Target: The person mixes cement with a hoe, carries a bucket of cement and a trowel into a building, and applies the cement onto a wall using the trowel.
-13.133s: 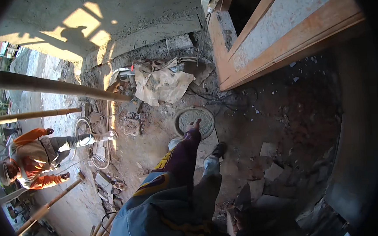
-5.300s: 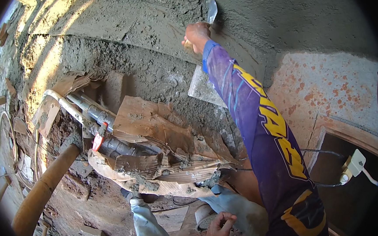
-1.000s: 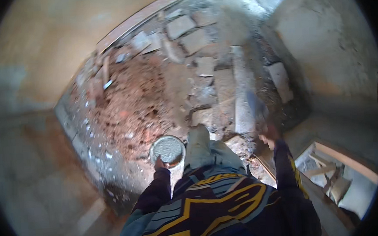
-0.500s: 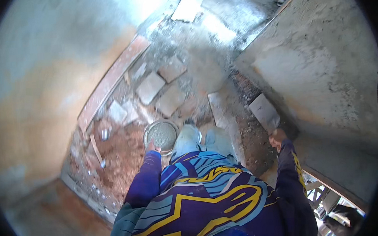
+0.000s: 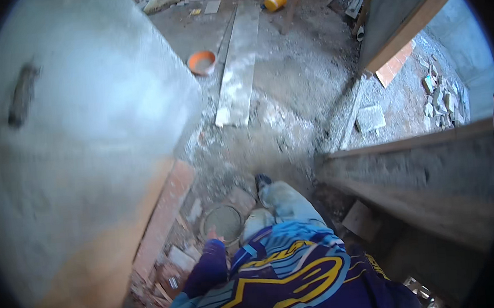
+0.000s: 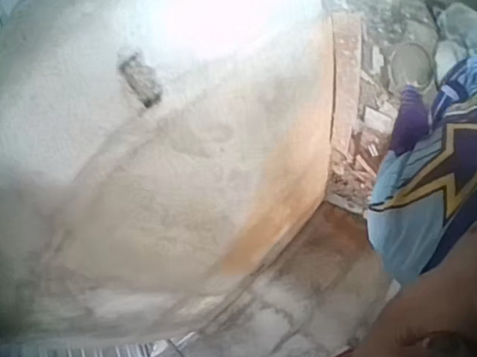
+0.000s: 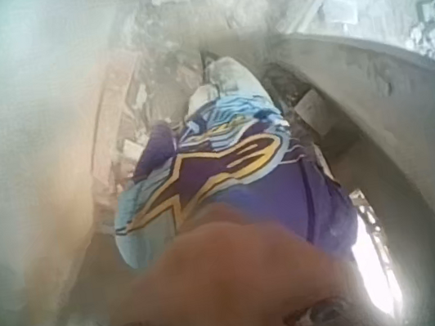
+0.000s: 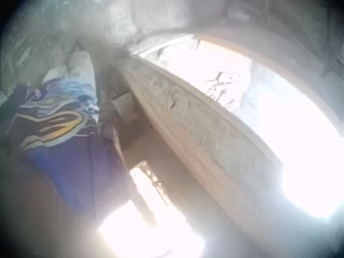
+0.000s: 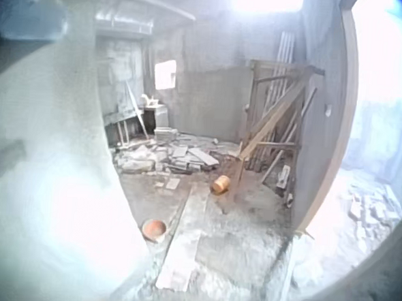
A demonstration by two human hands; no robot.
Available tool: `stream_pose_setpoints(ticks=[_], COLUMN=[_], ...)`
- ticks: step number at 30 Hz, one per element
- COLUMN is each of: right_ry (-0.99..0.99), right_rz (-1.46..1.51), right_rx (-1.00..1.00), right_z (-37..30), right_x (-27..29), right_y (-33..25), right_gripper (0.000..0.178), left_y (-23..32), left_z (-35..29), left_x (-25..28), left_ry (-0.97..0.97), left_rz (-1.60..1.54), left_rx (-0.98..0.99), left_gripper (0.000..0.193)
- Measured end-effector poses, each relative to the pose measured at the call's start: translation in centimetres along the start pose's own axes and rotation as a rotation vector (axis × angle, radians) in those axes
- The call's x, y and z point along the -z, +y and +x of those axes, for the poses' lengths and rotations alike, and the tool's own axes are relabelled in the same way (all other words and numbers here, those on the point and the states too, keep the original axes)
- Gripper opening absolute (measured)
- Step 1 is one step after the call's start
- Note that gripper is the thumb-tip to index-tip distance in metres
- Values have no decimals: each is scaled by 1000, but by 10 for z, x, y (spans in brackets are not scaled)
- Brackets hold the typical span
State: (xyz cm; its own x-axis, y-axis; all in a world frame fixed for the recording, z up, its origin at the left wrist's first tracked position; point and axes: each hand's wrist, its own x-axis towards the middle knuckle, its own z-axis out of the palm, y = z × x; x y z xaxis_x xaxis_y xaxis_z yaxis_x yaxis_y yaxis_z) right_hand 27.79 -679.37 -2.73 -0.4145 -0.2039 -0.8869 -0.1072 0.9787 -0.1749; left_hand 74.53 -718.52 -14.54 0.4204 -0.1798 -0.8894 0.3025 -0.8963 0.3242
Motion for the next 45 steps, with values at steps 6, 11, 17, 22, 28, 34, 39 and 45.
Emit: stream_pose_setpoints(ticks=[6, 11, 17, 22, 28, 34, 39, 45], right_ry=[261, 387, 429, 135, -126, -76, -72, -10], right_rz=[87, 242, 130, 119, -198, -137, -278, -422], right_rx=[310, 504, 400, -10, -27, 233, 350, 500], right_z=[57, 131, 230, 292, 380, 473, 555, 653], right_x=[209, 385, 495, 566, 658, 758, 819, 813], right_y=[-308, -505, -572, -631, -819, -1030, -1247, -1504], right_gripper=[51, 36, 32, 20, 23, 21, 21, 32], left_y=[101, 187, 251, 313, 326, 341, 371, 426], left_z=[-33, -51, -104, -166, -128, -125, -181, -198], left_x=[-152, -271, -422, -516, -646, -770, -811, -877], left_ry=[-90, -137, -141, 25, 30, 193, 118, 61], left_rz=[155, 187, 168, 186, 10, 308, 1351, 637], left_rx=[-62, -45, -109, -221, -24, 76, -550, -197], left_gripper=[32, 51, 35, 34, 25, 42, 43, 36])
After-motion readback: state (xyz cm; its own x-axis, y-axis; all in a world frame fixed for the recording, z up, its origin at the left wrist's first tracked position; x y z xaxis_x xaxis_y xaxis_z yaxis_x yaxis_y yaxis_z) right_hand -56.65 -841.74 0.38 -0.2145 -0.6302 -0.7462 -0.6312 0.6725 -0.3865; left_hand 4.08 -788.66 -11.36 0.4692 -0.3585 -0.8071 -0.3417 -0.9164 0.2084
